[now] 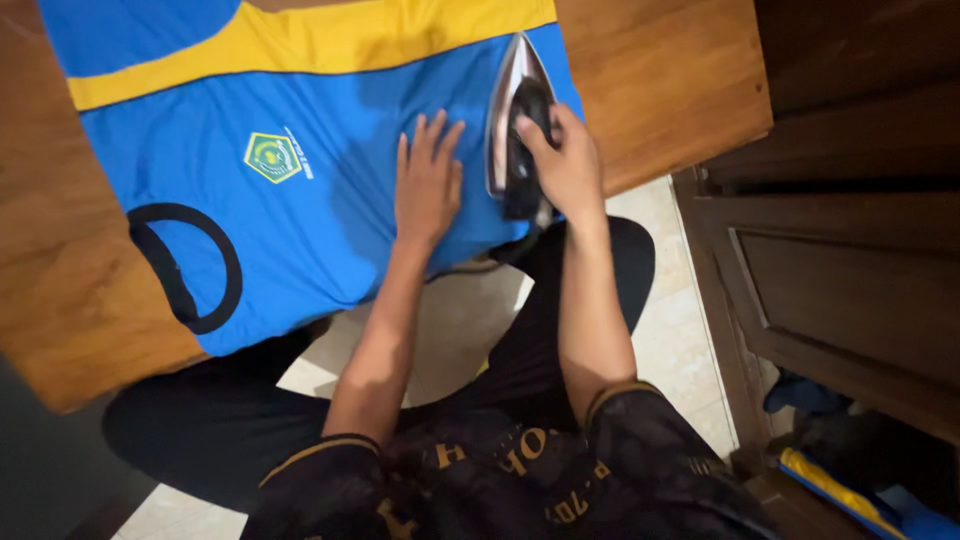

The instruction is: The person irons a blue and yellow sports jersey laid flat on a wooden table, then folds it neatly. The person uses a steam iron to smooth the fabric and then folds the shirt into a compact rectangle.

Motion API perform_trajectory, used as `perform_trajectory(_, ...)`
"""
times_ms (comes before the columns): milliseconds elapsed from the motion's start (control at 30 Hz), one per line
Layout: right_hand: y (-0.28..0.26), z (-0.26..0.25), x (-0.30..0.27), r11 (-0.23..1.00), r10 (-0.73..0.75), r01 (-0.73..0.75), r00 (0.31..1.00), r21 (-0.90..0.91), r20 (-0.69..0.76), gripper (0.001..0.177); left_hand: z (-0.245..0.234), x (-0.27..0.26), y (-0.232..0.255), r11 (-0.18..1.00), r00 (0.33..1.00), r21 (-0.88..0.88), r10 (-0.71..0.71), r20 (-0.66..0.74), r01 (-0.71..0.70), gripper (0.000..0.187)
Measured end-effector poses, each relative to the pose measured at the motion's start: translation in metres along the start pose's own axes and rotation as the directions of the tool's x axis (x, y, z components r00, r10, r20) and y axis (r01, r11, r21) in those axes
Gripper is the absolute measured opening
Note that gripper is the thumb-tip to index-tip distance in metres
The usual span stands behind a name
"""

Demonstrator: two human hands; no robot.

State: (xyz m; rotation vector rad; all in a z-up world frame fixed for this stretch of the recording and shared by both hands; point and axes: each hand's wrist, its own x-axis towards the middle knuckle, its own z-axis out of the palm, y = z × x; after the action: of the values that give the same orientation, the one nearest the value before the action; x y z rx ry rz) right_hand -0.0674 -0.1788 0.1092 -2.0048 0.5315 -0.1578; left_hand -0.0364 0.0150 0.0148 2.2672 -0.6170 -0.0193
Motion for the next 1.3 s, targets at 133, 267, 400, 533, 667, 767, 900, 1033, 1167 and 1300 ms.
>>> perform_trajectory(133, 0.008, 0.017, 0.017, 0.934, 0.01, -0.037, 0.997, -0.356, -0.078, 0.039, -0.012, 0.011, 0.004, 0.981, 0.993, -0.184, -0.071, -0.09, 0.053, 0.047)
perform_trajectory(267, 0.016, 0.021, 0.05, 0.958, 0.085, -0.112, 0.99, -0.265, -0.113, 0.042, -0.016, 0.023, -0.001, 0.993, 0.992, -0.047, -0.11, -0.055, 0.107, 0.048)
perform_trajectory(400, 0.026, 0.012, 0.097, 0.976, 0.06, -0.085, 0.99, -0.199, -0.128, 0.041, -0.021, 0.03, -0.023, 0.945, 0.97, 0.225, -0.216, -0.115, 0.237, 0.056)
perform_trajectory(533, 0.04, 0.003, 0.096, 0.961, -0.076, 0.018, 0.976, -0.276, -0.204, 0.04, -0.028, 0.036, -0.04, 0.936, 0.962, 0.242, -0.221, -0.16, 0.255, 0.058)
perform_trajectory(667, 0.042, 0.001, 0.067, 0.988, 0.049, -0.07, 0.988, -0.136, -0.148, 0.037, -0.03, 0.037, -0.031, 0.957, 0.963, 0.179, -0.197, -0.184, 0.23, 0.051)
perform_trajectory(767, 0.035, 0.007, 0.052, 0.988, 0.085, -0.097, 0.991, -0.121, -0.1, 0.036, -0.027, 0.042, -0.005, 0.979, 0.972, -0.046, -0.201, -0.121, 0.196, 0.044)
perform_trajectory(900, 0.029, 0.017, 0.074, 0.984, 0.078, -0.097, 0.989, -0.151, -0.127, 0.036, -0.021, 0.047, 0.028, 0.991, 0.996, -0.129, -0.054, -0.074, 0.044, 0.044)
perform_trajectory(1033, 0.029, 0.011, 0.121, 0.984, 0.001, -0.032, 0.984, -0.173, -0.177, 0.04, -0.018, 0.047, 0.045, 0.975, 0.998, -0.223, -0.029, -0.048, 0.018, 0.044)
perform_trajectory(1167, 0.029, 0.015, 0.103, 0.972, 0.041, -0.077, 0.986, -0.223, -0.161, 0.042, -0.022, 0.043, 0.047, 0.967, 0.997, -0.248, -0.065, -0.038, 0.053, 0.044)
perform_trajectory(1300, 0.032, 0.025, 0.059, 0.968, 0.051, -0.077, 0.992, -0.238, -0.115, 0.041, -0.027, 0.041, 0.045, 0.957, 0.99, -0.268, -0.131, -0.049, 0.113, 0.044)
